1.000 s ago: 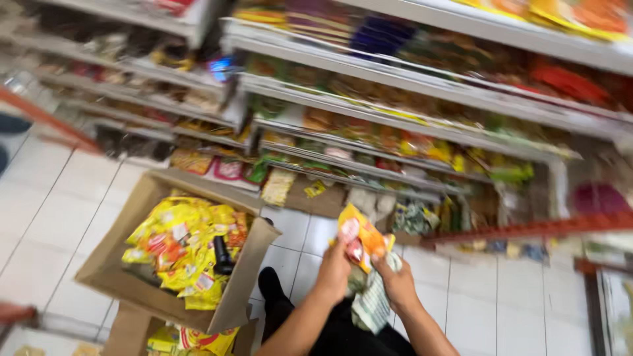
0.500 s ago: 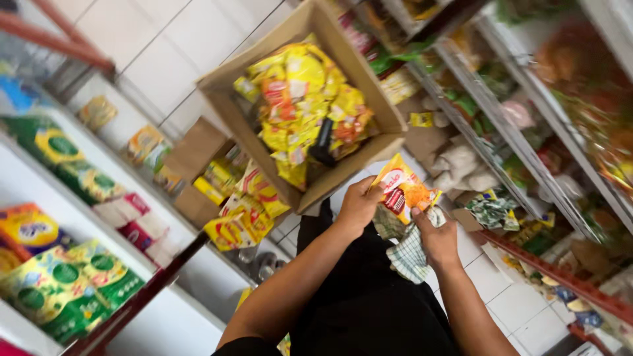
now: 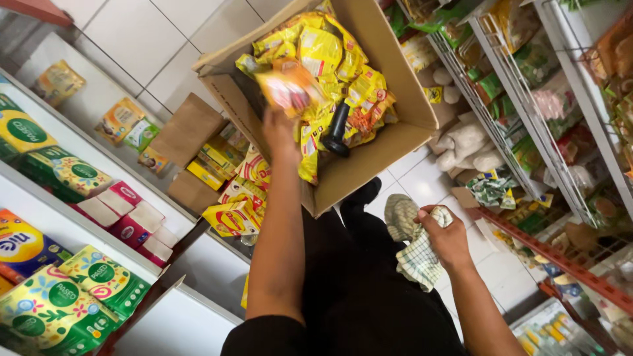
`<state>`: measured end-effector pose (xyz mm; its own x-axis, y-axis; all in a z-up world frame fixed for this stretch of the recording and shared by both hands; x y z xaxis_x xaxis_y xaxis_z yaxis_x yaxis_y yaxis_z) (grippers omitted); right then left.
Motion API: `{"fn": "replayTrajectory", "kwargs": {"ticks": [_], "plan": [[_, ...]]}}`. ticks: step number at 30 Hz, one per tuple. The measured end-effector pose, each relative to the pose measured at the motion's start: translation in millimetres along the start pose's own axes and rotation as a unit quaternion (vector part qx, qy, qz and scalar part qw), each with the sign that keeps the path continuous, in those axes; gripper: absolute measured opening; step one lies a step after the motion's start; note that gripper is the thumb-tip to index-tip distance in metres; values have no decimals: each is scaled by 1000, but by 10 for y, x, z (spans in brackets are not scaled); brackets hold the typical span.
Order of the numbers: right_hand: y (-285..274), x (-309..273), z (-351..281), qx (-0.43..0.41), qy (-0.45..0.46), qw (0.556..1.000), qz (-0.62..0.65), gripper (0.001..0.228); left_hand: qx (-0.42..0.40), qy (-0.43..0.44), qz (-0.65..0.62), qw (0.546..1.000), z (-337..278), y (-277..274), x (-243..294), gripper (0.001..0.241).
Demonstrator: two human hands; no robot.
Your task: The person takes individual packets of seasoned flour from a cardboard box, wipes each packet with a cloth, and then places the cleaned packets onto a retail shelf in a store.
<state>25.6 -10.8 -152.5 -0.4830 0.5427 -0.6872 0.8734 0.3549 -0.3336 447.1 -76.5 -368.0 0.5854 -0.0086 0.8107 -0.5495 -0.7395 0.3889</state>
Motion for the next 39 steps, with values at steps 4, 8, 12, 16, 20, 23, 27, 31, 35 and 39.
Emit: {"fn": "replayTrajectory", "kwargs": {"ticks": [4,8,12,16,20,23,27,31,35,39], "plan": [[-21,90,-31,17,54,998,-20,25,62,57,512,855,167,-178,-89,71],[55,131,-21,18,49,997,-63,26,48,14,519,854,-23,-215,-544,119],[121,196,70,8,82,995,-49,27,-16,-9,486,874,215,-237,-877,97],[128,164,92,4,58,996,-72,26,-41,11,528,848,30,159,-986,73],[68,189,122,10,70,995,-65,24,-97,45,526,844,-567,980,-921,56],[47,224,102,9,67,997,-32,23,-203,184,562,781,-892,1398,-725,48],[28,211,118,2,42,999,-6,22,-339,191,550,738,-1108,1513,-615,42],[-26,325,162,7,49,999,6,24,-323,146,455,817,-1013,1236,-515,20],[-73,422,151,12,68,998,8,25,-35,77,443,893,-429,472,-210,27],[-77,500,136,15,59,998,-32,25,38,79,640,763,159,31,-146,74]]}}
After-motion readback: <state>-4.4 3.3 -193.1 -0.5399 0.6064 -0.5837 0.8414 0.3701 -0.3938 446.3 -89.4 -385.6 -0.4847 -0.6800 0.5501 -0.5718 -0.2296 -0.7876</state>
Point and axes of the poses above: each hand's wrist, its own z-axis towards the middle knuckle, its own y-axis out of the palm, x = y × z, the point moved 7 cm from there along z, towards the middle knuckle, and after that the axes turned 10 degrees about -x, right-handed, at the moved point
